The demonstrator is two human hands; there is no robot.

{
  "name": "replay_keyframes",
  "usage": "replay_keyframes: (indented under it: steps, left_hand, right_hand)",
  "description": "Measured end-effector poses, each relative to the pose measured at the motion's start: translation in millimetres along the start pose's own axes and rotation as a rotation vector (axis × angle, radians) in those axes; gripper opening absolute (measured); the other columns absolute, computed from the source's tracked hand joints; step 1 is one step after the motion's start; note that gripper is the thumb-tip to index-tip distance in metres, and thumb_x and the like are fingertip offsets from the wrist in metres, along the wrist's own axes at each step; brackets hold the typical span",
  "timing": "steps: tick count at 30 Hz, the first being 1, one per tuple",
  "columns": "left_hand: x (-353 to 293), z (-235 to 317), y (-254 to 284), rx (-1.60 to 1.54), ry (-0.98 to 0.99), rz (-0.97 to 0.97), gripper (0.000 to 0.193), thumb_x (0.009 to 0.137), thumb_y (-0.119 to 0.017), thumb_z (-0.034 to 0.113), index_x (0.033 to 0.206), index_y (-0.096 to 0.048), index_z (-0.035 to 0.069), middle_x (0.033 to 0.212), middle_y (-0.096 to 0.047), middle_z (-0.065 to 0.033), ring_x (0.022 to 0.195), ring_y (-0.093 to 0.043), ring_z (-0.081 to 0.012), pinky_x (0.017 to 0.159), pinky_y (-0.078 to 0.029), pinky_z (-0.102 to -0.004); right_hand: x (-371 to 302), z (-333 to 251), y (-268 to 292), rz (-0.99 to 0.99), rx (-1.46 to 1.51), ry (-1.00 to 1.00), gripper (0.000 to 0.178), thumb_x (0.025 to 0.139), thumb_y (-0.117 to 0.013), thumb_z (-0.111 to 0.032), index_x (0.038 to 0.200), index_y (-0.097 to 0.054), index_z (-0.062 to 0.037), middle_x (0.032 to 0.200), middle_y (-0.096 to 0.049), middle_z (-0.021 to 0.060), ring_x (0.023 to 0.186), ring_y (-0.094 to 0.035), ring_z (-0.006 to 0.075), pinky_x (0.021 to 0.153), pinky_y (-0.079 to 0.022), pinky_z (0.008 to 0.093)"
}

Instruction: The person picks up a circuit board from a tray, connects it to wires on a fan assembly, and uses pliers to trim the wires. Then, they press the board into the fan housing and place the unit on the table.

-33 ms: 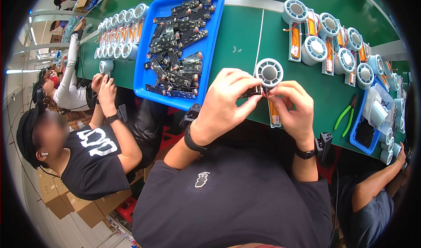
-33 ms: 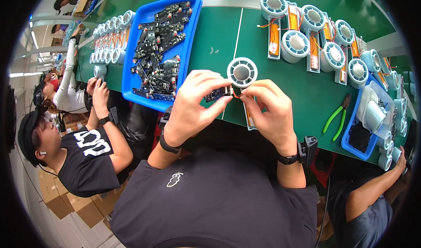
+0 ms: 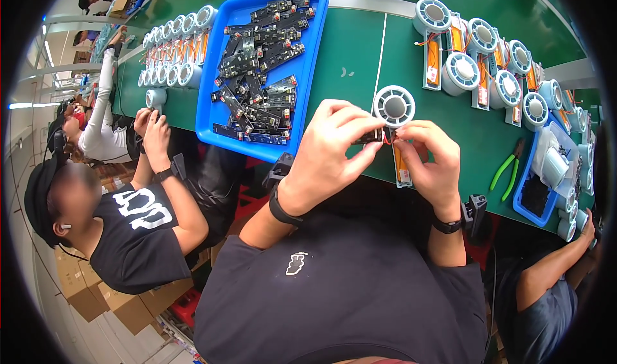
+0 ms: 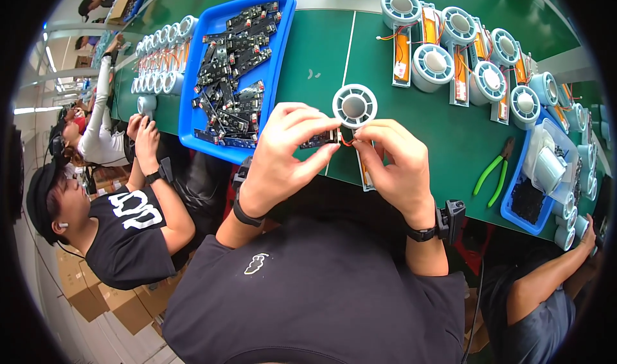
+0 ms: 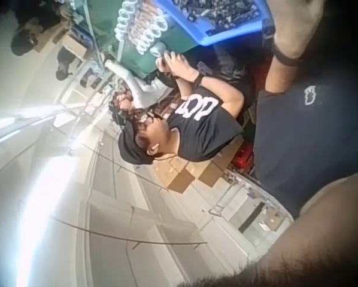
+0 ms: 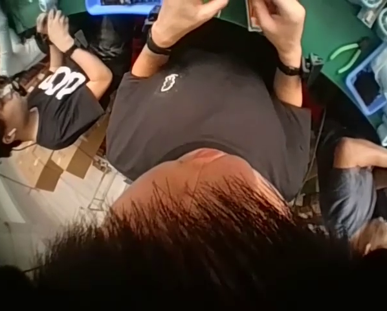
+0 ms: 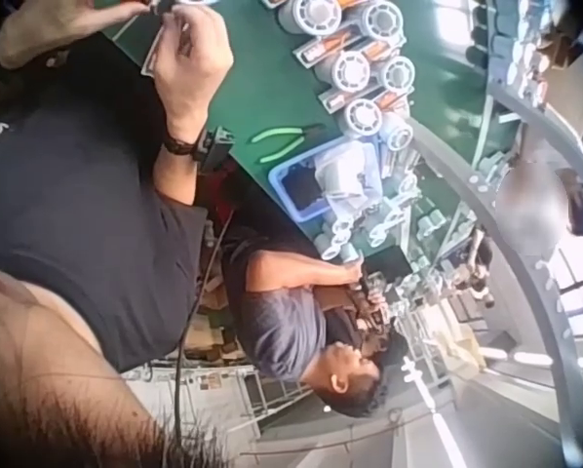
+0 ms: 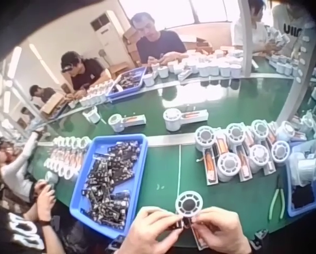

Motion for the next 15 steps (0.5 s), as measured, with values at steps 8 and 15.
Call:
replay_keyframes:
  steps: [8,15]
  left_hand:
    - [-8.5,-0.1,-10.0,-0.066,-0.037,-0.129,0.033,0.084,-0.078,-0.001,0.116,-0.074,0.005,0.11,-0.071,-0.0106,0.091,-0.072,-0.0265,0.077,-0.059,-0.0348]
    - [-11.5,-4.5,-17.1,-0.469,0.208,-0.054,0.035,0.085,-0.078,0.001,0.119,-0.072,0.003,0.112,-0.071,-0.011,0.094,-0.073,-0.0269,0.078,-0.06,-0.0336]
  right_hand:
    - [1.8,-6.0,-2.7,-0.025,-0.029,-0.059,0.015,0.088,-0.072,0.007,0.102,-0.072,0.0018,0.1,-0.074,0.0084,0.062,-0.056,0.0053,0.053,-0.041,0.0206]
    - [3.9,-2.0,-5.0,-0.022,-0.008,0.041,0.015,0.088,-0.071,0.009,0.101,-0.074,0.002,0.099,-0.074,0.0095,0.069,-0.064,0.0081,0.057,-0.046,0.021]
Point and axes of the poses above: each hand's wrist, its own x-axis towards the middle knuckle, its own y-axis out of the back of the hand, z = x × y, the point moved 2 cm from there along x, towards the middle knuckle
